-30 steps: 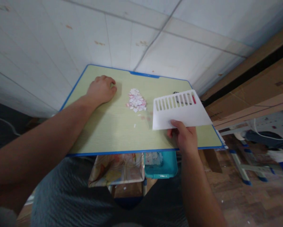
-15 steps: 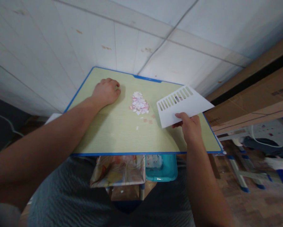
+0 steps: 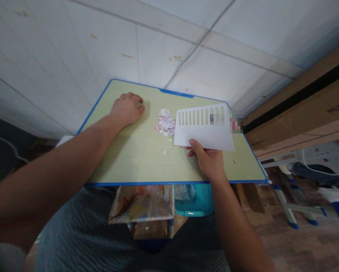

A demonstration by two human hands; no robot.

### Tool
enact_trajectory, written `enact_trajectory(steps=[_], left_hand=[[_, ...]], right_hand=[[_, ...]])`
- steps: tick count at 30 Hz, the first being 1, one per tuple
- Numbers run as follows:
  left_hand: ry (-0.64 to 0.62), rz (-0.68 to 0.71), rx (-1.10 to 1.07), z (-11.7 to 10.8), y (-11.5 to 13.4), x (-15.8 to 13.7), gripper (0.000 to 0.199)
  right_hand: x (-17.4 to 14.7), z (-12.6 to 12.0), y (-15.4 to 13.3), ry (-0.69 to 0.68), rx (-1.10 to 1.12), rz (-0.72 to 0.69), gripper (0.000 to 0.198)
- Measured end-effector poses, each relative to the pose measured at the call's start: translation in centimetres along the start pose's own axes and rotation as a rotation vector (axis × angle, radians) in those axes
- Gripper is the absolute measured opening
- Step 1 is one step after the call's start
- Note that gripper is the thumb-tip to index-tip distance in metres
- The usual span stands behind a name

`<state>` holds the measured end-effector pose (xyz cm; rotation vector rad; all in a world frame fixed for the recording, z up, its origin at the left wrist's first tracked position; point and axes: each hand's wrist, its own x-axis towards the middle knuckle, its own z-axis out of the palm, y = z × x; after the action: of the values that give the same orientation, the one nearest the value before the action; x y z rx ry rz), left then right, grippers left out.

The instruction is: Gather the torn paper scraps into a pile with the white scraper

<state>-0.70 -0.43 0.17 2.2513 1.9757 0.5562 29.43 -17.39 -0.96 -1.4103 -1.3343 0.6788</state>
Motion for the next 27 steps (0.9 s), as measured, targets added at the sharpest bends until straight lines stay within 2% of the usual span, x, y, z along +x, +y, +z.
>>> enact_trajectory(steps=[5, 11, 16, 19, 24, 27], left_hand=[[0.003, 0.008, 0.001, 0.1, -0.1, 0.0, 0.048], [0.026, 0.009, 0.016, 0.7, -0.4, 0.4, 0.043], [0.027, 0.014, 0.009, 0.8, -0.5, 0.6, 0.044], [0.015, 0.012, 0.001, 0.7, -0.4, 0.5, 0.047], [0.022, 0.010, 0.006, 0.9, -0.5, 0.5, 0.045], [0.030, 0.015, 0.004, 1.0, -0.6, 0.6, 0.045]], right_hand=[[-1.0, -0.9, -1.0, -0.069, -0.032, -0.021, 0.041], [-4.0, -1.4, -1.7, -0.126, -0.075, -0.002, 0.046], [-5.7, -1.2, -2.4, -0.169, -0.010, 0.068, 0.037], [-5.9, -0.9, -2.8, -0.160, 0.024, 0.054, 0.040], [-6.7, -1.0, -1.5, -0.109, 0.068, 0.126, 0.025], [-6.7, -1.3, -0.6, -0.099, 0.118, 0.136, 0.024]])
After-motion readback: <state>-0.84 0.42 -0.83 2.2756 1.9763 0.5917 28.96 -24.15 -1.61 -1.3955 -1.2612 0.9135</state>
